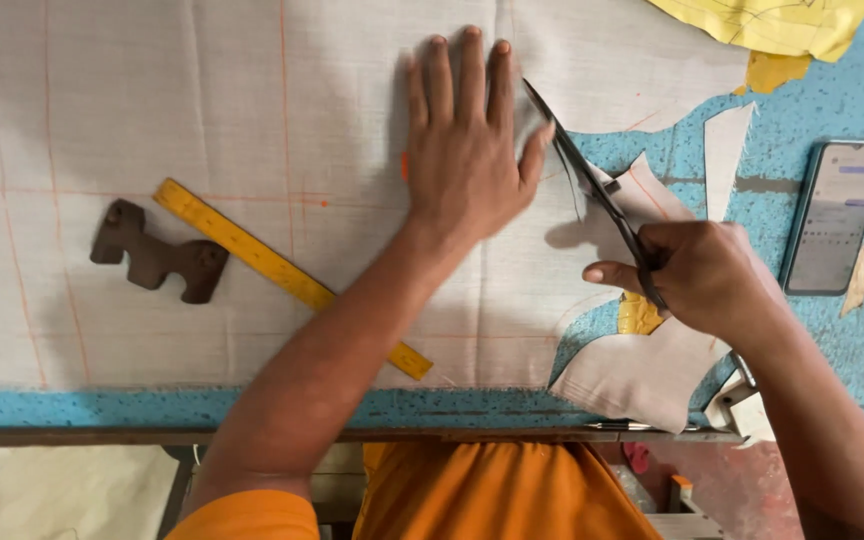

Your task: Cutting out garment patterns from fabric using large scissors and following marked lines on a cutting table.

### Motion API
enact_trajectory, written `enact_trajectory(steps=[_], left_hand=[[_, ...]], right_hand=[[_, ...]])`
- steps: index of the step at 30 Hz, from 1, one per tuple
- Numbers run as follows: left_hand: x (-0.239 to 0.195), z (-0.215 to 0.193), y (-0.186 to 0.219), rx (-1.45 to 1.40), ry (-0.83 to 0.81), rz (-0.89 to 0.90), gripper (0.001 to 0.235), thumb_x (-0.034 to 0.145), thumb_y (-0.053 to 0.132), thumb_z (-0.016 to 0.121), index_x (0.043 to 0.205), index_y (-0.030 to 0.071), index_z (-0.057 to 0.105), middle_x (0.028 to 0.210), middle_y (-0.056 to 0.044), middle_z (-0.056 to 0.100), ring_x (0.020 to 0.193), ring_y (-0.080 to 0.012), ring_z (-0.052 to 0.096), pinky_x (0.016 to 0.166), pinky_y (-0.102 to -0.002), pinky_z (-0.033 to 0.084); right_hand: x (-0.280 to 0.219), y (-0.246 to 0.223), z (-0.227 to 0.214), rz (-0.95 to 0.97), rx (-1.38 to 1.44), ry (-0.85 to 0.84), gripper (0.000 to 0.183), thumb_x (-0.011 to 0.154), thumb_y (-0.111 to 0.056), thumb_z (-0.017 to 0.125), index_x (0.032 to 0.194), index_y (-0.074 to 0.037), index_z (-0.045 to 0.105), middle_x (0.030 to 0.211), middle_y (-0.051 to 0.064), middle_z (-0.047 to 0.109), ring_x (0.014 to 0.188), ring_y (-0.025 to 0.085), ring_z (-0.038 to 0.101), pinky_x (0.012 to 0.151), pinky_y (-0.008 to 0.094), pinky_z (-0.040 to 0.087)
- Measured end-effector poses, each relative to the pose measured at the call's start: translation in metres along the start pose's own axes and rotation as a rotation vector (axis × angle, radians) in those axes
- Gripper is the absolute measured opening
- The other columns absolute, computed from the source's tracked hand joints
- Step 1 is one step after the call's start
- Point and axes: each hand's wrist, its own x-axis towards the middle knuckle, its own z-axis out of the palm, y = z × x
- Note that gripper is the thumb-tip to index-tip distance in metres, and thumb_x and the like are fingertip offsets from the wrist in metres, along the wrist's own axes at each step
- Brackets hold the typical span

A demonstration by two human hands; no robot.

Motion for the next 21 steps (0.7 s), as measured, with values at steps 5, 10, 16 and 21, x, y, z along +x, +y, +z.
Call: enact_trajectory(steps=[5, 10, 16, 21], left_hand=[[0.043, 0.004, -0.055, -0.03, -0.08, 0.17, 0.056, 0.109, 0.038, 0.055, 0.153, 0.005, 0.045, 0.155, -0.022, 0.042, 0.144, -0.042, 0.038, 0.12, -0.057, 0.031], [0.051, 0.01, -0.085, -0.046, -0.134, 0.368, 0.069, 0.117, 0.043, 0.065, 0.164, 0.008, 0.029, 0.167, -0.02, 0.028, 0.153, -0.0428, 0.022, 0.126, -0.059, 0.016], [0.05, 0.007, -0.085, -0.062, -0.073, 0.371, 0.066, 0.114, 0.044, 0.063, 0.162, 0.008, 0.037, 0.165, -0.018, 0.035, 0.151, -0.0399, 0.03, 0.124, -0.059, 0.018], [0.05, 0.001, -0.083, -0.016, -0.148, 0.352, 0.068, 0.118, 0.048, 0.058, 0.166, 0.015, 0.024, 0.17, -0.018, 0.028, 0.156, -0.0407, 0.025, 0.126, -0.059, 0.013]], right_hand=[[0.005, -0.024, 0.004, 0.019, 0.019, 0.042, 0.075, 0.078, -0.058, 0.087, 0.058, -0.004, 0.04, 0.049, 0.005, 0.036, 0.06, 0.021, 0.028, 0.055, 0.035, 0.032], [0.005, -0.031, 0.019, 0.061, -0.003, 0.071, 0.074, 0.082, -0.064, 0.08, 0.055, -0.006, 0.042, 0.042, 0.003, 0.049, 0.051, 0.018, 0.041, 0.053, 0.038, 0.031], [-0.001, -0.048, 0.024, 0.078, 0.121, 0.084, 0.064, 0.082, -0.053, 0.085, 0.055, -0.005, 0.052, 0.039, 0.008, 0.056, 0.04, 0.017, 0.046, 0.049, 0.033, 0.037], [0.002, -0.074, 0.022, 0.121, 0.217, 0.056, 0.065, 0.084, -0.051, 0.085, 0.056, -0.005, 0.049, 0.041, 0.008, 0.058, 0.039, 0.017, 0.063, 0.049, 0.029, 0.039]])
